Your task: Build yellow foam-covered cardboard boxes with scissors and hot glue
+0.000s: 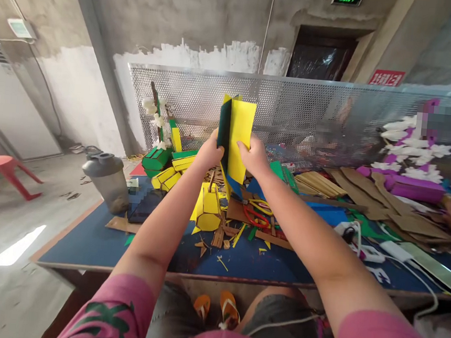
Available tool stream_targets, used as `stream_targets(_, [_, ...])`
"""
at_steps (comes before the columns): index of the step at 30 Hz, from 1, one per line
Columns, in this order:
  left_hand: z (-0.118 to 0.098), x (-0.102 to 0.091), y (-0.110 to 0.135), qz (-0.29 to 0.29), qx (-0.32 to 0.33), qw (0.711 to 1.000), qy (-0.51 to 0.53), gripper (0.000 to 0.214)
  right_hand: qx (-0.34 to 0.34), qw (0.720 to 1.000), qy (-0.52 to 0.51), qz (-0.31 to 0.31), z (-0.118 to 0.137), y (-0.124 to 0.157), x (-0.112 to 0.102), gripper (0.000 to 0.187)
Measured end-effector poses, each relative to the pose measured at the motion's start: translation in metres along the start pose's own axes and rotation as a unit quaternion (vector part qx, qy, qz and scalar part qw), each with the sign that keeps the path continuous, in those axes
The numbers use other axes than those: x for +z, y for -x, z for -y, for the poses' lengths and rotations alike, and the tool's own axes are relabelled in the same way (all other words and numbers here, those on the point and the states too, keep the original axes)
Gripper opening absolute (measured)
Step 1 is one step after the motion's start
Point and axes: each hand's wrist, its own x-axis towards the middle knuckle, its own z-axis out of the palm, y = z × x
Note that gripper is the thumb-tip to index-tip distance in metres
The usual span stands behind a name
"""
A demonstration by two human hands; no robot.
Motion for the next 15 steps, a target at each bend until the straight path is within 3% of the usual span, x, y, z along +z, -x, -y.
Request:
stream_targets(2, [0.002,0.0,-0.005,-0.029,0.011,0.995,0.093,0.066,-0.053,0.998,0.025,0.015,0.006,0.015,0.006,0.05])
stream_targets(4, [0.005,0.0,-0.008,-0.038,0.017,0.984,0.171,0.045,-0.098,0.992,0.03,0.068,0.008,0.031,0.017,0.074])
stream_targets(6, [0.008,-0.001,-0.006,-0.043,0.0,0.977,0.211,0.033,-0.104,0.991,0.022,0.083,0.002,0.045,0.03,0.092])
stream_targets(10, [0.011,0.0,-0.001,-0.101,-0.082,0.948,0.291,0.042,-0.083,0.993,0.004,0.083,-0.028,0.064,0.049,0.095])
stream_targets(12, [0.012,0.002,-0.002,-0.097,-0.109,0.936,0.321,0.049,-0.068,0.993,0.007,0.094,-0.044,0.068,0.049,0.092])
stream_targets(13, [0.013,0.003,-0.004,-0.077,-0.101,0.938,0.323,0.059,-0.061,0.993,0.008,0.1,-0.05,0.07,0.047,0.091])
stream_targets(15, [0.015,0.003,-0.009,-0.049,-0.027,0.959,0.277,0.072,-0.053,0.992,0.005,0.112,-0.06,0.071,0.043,0.089])
